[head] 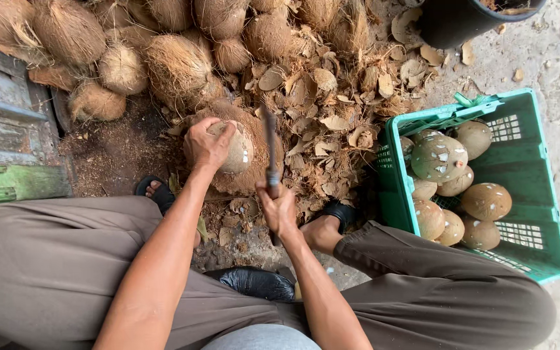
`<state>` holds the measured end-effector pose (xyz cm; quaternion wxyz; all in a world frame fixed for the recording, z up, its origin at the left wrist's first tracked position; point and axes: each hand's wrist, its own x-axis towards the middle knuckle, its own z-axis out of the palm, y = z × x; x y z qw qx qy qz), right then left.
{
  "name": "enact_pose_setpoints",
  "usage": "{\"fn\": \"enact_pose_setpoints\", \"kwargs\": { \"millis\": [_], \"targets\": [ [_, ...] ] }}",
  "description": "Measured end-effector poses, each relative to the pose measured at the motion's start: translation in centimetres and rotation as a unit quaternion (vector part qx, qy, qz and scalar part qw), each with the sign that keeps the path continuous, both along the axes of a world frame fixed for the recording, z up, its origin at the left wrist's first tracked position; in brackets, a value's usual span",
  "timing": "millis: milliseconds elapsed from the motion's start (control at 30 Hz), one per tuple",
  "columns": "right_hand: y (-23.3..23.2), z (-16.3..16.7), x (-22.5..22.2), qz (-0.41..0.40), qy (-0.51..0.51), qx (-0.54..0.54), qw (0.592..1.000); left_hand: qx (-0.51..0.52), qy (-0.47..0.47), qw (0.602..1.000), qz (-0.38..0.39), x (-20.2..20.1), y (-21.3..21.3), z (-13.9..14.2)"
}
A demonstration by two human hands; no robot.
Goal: The person sits on the ground and husks coconuts, holding each coconut against a wooden block and chopping off the fibrous outer husk with a machete. Husked coconuts are placed into a green plastic crate beside them, and discarded husks pile on the ground.
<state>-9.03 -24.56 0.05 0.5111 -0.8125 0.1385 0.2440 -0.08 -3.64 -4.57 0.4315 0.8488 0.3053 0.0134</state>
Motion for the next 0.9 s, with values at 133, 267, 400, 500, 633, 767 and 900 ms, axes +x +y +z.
{"fn": "enact_pose_setpoints", "kwargs": {
  "millis": [133, 267, 400, 500, 633, 767, 900],
  "targets": [
    [-0.4, -0.2, 0.3, 0.097, 0.060, -0.030, 0.993, 0.012, -0.040, 0.997, -0.063, 0.1, 0.3, -0.3],
    [-0.6, 0.7, -0.3, 0.066, 0.017, -0.012, 0.998, -0.055, -0.067, 0.996, -0.035, -0.3, 1.0, 0.0],
    [0.2, 1.2, -0.3, 0.035, -0.109, 0.044, 0.992, -0.055, -0.002, 0.998, 0.009, -0.5, 1.0, 0.3],
    [0.6, 0.4, -0.8, -0.024, -0.028, 0.132, 0.991, -0.057, -0.033, 0.998, 0.014, -0.5, 1.2, 0.4],
    [0.1, -1.0, -1.4, 0.092, 0.049, -0.008, 0.995, -0.071, -0.033, 0.997, 0.013, -0.8, 2.0, 0.2],
    [0.2, -0.8, -1.4, 0.108, 0.032, -0.015, 0.994, -0.067, -0.009, 0.996, 0.052, -1.5, 2.2, 0.2],
    [0.5, 1.5, -0.9, 0.129, 0.012, -0.030, 0.991, 0.060, -0.096, 0.990, 0.083, -1.9, 1.4, -0.3]
  ]
}}
